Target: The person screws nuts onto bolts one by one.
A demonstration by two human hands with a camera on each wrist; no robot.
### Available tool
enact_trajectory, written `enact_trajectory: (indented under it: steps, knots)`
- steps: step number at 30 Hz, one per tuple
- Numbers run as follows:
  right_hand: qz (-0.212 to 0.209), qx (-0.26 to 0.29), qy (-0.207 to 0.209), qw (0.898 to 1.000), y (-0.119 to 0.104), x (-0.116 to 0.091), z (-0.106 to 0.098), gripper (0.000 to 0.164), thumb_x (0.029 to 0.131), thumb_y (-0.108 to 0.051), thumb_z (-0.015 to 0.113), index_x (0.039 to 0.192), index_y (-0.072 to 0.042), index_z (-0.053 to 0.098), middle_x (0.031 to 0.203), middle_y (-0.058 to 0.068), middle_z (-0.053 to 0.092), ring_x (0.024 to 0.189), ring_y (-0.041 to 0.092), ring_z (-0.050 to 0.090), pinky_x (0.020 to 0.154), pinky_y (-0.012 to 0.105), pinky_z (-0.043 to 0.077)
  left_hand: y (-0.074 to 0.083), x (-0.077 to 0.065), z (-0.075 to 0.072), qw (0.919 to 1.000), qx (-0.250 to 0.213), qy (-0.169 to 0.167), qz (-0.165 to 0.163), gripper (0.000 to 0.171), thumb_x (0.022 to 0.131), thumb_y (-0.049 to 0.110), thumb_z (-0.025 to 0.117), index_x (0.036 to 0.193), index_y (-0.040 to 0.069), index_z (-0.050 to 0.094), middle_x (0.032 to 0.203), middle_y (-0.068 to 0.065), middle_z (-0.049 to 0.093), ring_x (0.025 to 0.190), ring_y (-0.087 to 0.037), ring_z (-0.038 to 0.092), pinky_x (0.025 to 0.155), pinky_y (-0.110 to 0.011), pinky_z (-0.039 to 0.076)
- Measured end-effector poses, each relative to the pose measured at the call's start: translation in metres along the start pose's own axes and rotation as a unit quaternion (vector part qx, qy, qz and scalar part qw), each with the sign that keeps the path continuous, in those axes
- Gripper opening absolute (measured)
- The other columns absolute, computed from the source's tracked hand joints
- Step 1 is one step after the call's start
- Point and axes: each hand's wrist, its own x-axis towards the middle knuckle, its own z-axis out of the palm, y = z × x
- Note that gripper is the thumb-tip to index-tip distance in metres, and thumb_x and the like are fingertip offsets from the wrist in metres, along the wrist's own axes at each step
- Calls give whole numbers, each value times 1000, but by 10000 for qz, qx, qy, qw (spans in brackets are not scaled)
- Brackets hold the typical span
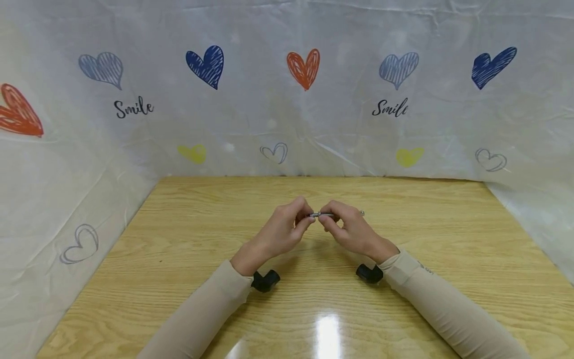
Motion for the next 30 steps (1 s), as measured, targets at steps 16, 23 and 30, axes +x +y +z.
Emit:
enact_trajectory:
  steps: [16, 23, 30]
  knots:
    - [300, -41, 144, 9994, -5, -1, -1, 33, 89, 0, 65, 119, -3, 51, 106, 11, 63, 85, 17, 65, 71, 32, 53, 0, 1, 0, 9998, 104, -99, -164, 7, 95, 9, 58, 94, 4, 53, 74, 3, 56, 59, -7, 46, 53, -23, 41]
    - [42, -36, 191, 9998, -32, 8, -6, 22, 88, 12, 60, 108, 6, 54, 94, 18, 63, 75, 24, 64, 66, 37, 53, 0, 2, 0, 9999, 96, -63, -66, 7, 94, 6, 60, 94, 4, 53, 74, 2, 56, 59, -7, 46, 54, -23, 41]
    - [-65, -81, 182, 9998, -38, 9, -9, 13, 89, 12, 56, 96, 2, 59, 82, 9, 58, 65, 17, 57, 61, 33, 50, 1, 3, 1, 9999, 124, -64, -14, 7, 94, 8, 59, 94, 4, 53, 75, 2, 56, 59, -6, 46, 55, -22, 41]
